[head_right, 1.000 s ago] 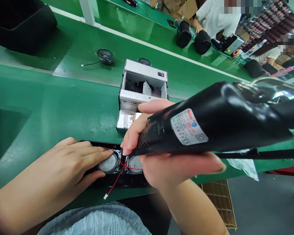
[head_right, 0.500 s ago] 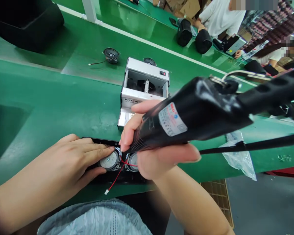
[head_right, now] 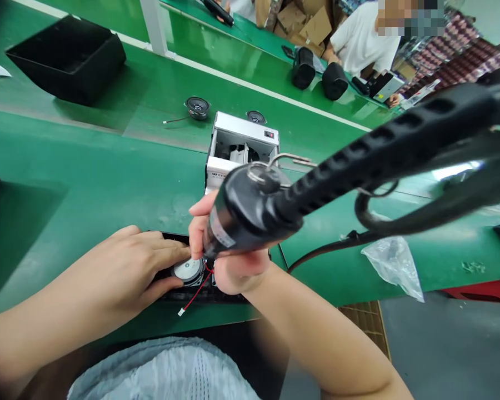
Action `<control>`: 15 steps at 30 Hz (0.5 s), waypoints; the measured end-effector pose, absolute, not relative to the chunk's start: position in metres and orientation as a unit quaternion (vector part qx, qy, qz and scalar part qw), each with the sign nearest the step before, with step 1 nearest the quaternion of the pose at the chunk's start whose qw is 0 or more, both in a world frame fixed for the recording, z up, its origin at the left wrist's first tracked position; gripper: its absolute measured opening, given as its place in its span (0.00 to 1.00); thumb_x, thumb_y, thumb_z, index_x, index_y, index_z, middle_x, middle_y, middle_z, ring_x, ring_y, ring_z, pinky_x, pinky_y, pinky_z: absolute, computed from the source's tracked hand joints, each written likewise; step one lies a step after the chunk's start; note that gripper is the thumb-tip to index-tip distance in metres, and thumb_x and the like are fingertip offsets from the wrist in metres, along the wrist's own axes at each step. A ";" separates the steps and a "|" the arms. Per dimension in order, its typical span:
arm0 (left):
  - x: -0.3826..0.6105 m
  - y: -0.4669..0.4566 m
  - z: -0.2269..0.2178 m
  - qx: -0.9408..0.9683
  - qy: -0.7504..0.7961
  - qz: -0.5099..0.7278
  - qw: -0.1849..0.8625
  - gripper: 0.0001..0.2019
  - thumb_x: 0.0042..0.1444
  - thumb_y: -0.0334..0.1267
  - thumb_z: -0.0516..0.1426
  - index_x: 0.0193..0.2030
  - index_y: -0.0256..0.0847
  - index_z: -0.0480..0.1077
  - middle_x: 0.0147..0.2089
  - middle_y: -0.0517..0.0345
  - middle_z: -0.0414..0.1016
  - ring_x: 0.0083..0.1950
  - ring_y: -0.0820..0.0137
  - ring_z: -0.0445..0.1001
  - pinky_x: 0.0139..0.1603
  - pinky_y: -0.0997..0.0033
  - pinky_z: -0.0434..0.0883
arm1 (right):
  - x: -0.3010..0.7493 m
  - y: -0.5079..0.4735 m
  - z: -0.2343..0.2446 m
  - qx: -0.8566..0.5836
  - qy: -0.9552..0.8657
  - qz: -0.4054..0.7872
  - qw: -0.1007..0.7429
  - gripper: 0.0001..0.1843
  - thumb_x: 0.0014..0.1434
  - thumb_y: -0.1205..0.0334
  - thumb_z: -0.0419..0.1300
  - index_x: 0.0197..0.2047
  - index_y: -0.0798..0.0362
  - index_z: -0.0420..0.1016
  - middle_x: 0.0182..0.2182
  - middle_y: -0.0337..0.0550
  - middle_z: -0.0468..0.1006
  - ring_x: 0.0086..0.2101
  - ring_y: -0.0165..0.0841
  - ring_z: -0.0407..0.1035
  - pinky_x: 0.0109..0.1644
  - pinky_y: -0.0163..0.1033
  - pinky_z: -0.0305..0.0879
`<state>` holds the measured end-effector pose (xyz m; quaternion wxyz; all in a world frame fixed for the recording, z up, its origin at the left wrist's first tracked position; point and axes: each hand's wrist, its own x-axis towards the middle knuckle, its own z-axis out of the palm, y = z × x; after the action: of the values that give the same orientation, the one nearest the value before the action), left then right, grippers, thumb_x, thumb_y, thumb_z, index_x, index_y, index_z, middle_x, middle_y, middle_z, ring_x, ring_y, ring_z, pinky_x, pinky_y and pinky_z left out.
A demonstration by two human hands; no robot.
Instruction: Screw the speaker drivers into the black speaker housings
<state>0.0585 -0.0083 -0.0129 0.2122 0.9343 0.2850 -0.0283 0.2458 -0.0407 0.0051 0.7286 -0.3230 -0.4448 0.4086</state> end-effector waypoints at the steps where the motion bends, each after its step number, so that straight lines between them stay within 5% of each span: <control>1: 0.058 -0.008 -0.013 0.935 0.284 -0.029 0.210 0.18 0.64 0.38 0.70 0.60 0.50 0.82 0.54 0.60 0.90 0.52 0.55 0.86 0.42 0.57 0.61 | 0.245 -0.041 0.004 -0.324 -0.446 0.402 0.731 0.41 0.54 0.15 0.64 0.41 0.47 0.85 0.20 0.35 0.76 0.15 0.35 0.67 0.16 0.41 0.59; 8: 0.057 -0.009 -0.012 0.936 0.280 -0.035 0.212 0.17 0.69 0.39 0.66 0.63 0.50 0.80 0.54 0.60 0.89 0.53 0.56 0.86 0.44 0.56 0.62 | 0.244 -0.043 -0.004 -0.344 -0.446 0.358 0.745 0.39 0.57 0.17 0.64 0.44 0.47 0.84 0.21 0.35 0.77 0.16 0.34 0.69 0.18 0.40 0.64; 15: 0.058 -0.010 -0.006 0.933 0.288 -0.031 0.215 0.06 0.70 0.42 0.65 0.51 0.51 0.82 0.49 0.63 0.89 0.50 0.56 0.86 0.43 0.55 0.61 | 0.242 -0.045 -0.015 -0.332 -0.480 0.363 0.726 0.35 0.61 0.22 0.66 0.49 0.47 0.82 0.22 0.34 0.76 0.18 0.33 0.70 0.22 0.40 0.69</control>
<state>0.0576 -0.0098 -0.0062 0.2149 0.9327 0.2881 -0.0308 0.2417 -0.0445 -0.0145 0.7265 -0.3319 -0.4797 0.3633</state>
